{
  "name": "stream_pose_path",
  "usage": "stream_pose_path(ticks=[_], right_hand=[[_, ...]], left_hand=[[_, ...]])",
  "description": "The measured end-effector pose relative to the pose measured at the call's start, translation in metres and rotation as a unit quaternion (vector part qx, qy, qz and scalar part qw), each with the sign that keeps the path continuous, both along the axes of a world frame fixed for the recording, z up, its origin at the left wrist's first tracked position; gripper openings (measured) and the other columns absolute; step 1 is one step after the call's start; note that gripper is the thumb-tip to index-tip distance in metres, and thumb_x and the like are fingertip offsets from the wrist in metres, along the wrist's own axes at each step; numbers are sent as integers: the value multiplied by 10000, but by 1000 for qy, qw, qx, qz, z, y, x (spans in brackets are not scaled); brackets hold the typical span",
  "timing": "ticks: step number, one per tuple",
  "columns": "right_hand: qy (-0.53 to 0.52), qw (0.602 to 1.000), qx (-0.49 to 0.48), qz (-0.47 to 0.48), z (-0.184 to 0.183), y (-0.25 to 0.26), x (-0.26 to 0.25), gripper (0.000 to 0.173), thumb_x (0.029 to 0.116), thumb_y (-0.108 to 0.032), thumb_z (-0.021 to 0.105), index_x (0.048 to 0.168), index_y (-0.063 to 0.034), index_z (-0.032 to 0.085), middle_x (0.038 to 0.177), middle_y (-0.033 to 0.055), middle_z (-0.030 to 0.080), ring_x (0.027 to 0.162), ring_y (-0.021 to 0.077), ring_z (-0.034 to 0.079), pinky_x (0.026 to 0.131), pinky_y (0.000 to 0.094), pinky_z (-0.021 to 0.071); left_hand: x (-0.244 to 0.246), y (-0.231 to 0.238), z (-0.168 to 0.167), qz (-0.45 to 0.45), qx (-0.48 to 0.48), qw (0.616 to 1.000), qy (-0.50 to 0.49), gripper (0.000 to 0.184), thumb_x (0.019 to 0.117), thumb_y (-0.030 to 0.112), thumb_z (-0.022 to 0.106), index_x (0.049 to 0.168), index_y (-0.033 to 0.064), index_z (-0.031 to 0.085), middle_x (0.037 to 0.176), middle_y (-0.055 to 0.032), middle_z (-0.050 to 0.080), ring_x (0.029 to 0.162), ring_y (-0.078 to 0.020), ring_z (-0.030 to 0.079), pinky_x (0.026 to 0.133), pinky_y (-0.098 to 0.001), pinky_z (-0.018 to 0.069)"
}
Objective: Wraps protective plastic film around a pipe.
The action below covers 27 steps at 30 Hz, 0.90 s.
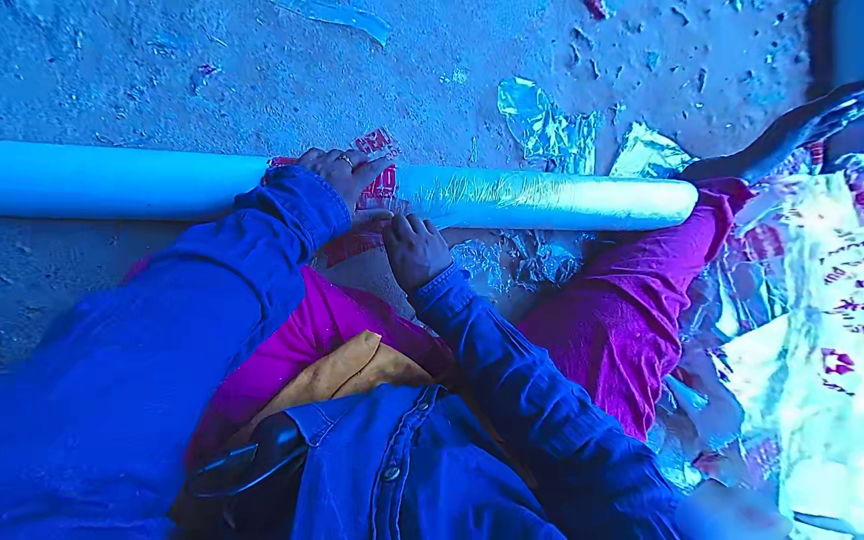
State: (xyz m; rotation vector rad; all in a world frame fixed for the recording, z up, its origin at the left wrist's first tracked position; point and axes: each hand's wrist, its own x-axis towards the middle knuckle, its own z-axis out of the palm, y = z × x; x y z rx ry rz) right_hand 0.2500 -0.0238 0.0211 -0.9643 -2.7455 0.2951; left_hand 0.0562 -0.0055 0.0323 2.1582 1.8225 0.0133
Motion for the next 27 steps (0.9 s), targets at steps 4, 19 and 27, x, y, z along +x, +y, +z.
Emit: stream_pose_path(ticks=[4,19,27], right_hand=[[95,995,44,5,-8,-5,16,200,901,89,591,1037,86,737,1039,239,727,985,404,715,862,496,579],[68,992,103,-3,-7,43,51,184,923,78,582,990,57,752,1042,223,744,1048,408,719,918,506,577],[-127,987,-23,-96,18,13,35,270,968,68,504,1189,115,652,1194,277,642,1123,421,649,949,527,527]], left_hand=[[2,6,4,11,-16,1000,6,857,936,673,604,1589,158,397,1482,-259,528,1317,-488,548,1068,-671,406],[5,4,5,15,-10,1000,20,864,936,679,596,1590,153,390,1472,-274,528,1333,-490,537,1095,-653,407],[9,2,7,27,-20,999,32,850,936,646,630,1598,175,379,1460,-274,537,1317,-487,552,1088,-643,420]])
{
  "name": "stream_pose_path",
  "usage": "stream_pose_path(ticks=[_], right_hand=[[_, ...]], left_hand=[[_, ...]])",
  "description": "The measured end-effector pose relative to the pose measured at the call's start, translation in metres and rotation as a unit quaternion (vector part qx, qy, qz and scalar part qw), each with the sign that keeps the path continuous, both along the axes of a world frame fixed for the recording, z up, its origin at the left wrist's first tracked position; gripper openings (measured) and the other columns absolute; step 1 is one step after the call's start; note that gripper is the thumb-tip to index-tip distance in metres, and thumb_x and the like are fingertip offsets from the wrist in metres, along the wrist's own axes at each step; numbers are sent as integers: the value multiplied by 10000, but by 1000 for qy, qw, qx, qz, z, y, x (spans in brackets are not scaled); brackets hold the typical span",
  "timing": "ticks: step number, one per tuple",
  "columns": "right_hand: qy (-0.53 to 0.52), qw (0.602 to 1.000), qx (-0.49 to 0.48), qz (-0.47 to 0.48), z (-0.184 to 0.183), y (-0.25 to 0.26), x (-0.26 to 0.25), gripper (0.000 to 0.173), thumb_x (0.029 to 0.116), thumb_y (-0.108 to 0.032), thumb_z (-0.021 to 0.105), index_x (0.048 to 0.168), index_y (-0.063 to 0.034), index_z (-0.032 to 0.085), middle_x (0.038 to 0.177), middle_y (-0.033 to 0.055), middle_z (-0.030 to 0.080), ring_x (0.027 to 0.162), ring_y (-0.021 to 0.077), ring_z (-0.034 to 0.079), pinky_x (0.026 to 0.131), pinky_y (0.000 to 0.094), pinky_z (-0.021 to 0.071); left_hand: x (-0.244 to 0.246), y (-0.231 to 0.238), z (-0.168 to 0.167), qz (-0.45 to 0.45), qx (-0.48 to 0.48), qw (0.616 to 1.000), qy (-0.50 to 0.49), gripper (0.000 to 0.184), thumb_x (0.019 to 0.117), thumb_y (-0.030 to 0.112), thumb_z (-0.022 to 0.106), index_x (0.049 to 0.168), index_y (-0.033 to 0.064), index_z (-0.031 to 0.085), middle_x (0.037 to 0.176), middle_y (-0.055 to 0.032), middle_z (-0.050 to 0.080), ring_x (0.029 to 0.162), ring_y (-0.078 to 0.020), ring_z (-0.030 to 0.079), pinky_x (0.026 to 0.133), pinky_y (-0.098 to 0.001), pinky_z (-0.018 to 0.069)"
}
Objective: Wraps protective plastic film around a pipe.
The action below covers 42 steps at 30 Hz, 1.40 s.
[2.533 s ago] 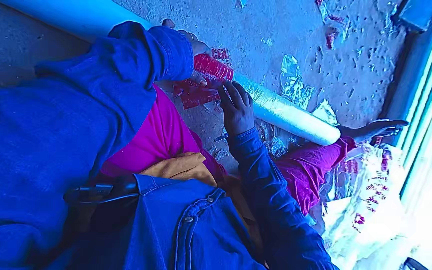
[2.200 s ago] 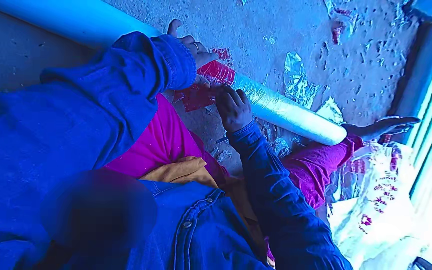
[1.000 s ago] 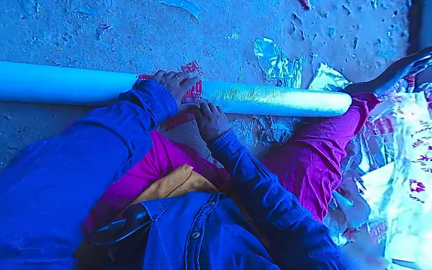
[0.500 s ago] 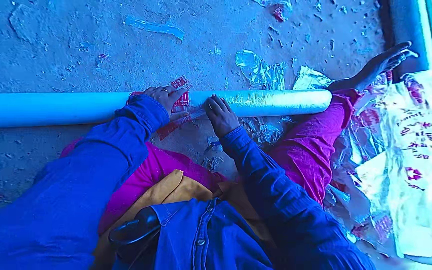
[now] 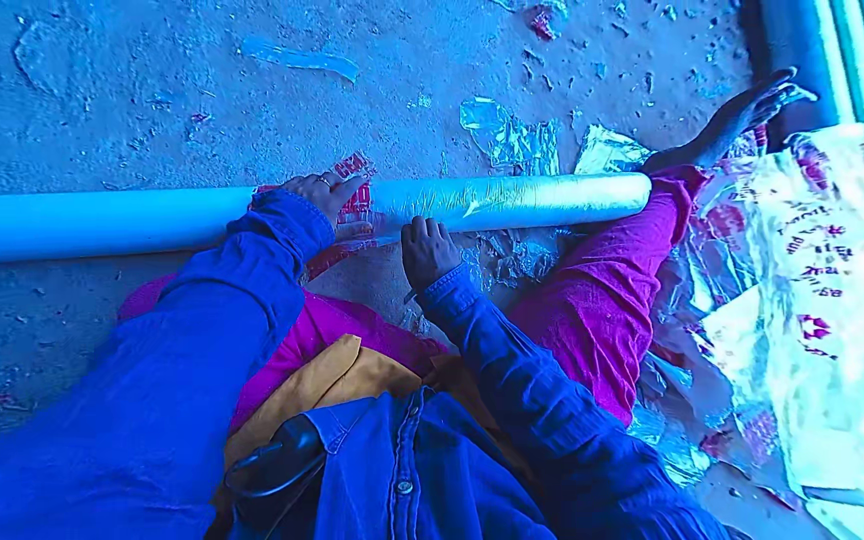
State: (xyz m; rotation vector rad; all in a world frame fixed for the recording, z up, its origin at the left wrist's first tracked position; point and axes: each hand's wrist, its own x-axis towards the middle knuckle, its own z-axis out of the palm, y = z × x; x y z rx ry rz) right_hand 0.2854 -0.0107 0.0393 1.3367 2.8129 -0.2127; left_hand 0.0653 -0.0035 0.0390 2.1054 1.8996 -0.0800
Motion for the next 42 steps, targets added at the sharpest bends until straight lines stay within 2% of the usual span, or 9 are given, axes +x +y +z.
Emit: stream_pose_path(ticks=[6,11,15,20,23,27,31,35,42], right_hand=[[-46,998,17,-29,-10,-26,9,422,998,29,479,1409,108,533,1465,270,552,1425,416,485,1216,504,341],[79,993,-88,17,-3,-18,45,727,916,-98,742,1555,13,413,1666,182,332,1561,328,290,1243,498,293],[145,986,-73,-41,1,0,92,258,938,-25,682,1188,-22,743,1289,207,687,1192,412,665,963,577,551],[7,945,-310,-106,-9,25,86,238,998,-127,651,1211,-63,735,1268,214,689,1179,407,658,1023,628,488],[-15,951,-303,-59,-9,20,61,262,998,-106,632,1238,-42,718,1330,234,643,1255,433,604,1020,641,475],[-75,956,-282,-16,-25,15,41,291,975,-156,682,1234,-25,691,1331,232,626,1291,449,562,957,653,505],[-121,952,-281,-29,-20,12,32,343,981,-198,667,1288,-46,677,1395,210,595,1365,397,514,1065,610,449],[-113,953,-281,-2,-9,12,44,321,912,-102,692,1231,-72,698,1319,189,638,1311,400,547,1016,642,447],[-42,943,-215,-251,47,39,86,353,1005,-38,525,1358,-55,529,1158,269,698,1087,473,690,870,652,533]], left_hand=[[-2,3,-1,4,-3,1000,-1,831,938,646,627,1596,200,384,1455,-277,536,1312,-498,547,1066,-667,425],[-3,4,-1,4,4,1000,-8,841,929,637,648,1586,174,402,1437,-295,543,1306,-511,541,1057,-671,421],[-1,3,1,3,-7,1000,0,849,939,638,632,1592,157,379,1449,-296,531,1321,-509,528,1061,-669,417],[0,7,6,12,-27,1000,4,797,965,609,613,1604,201,365,1508,-252,500,1361,-475,506,1105,-647,384],[11,5,15,33,4,998,-52,631,1017,497,601,1538,158,494,1583,-229,429,1426,-466,436,1151,-666,289],[68,-17,23,71,110,980,-150,399,1034,344,610,1314,71,684,1295,-216,674,1243,-417,615,1082,-616,425],[119,-19,10,108,86,980,-140,478,948,304,738,1370,97,648,1376,-229,605,1268,-450,568,1055,-628,429],[127,-10,3,133,57,983,-109,466,930,263,763,1341,76,645,1330,-249,620,1266,-466,562,1034,-659,406],[122,-8,-3,130,83,975,-158,203,966,121,687,1123,-6,710,1130,-260,669,1167,-451,604,1024,-628,388]])
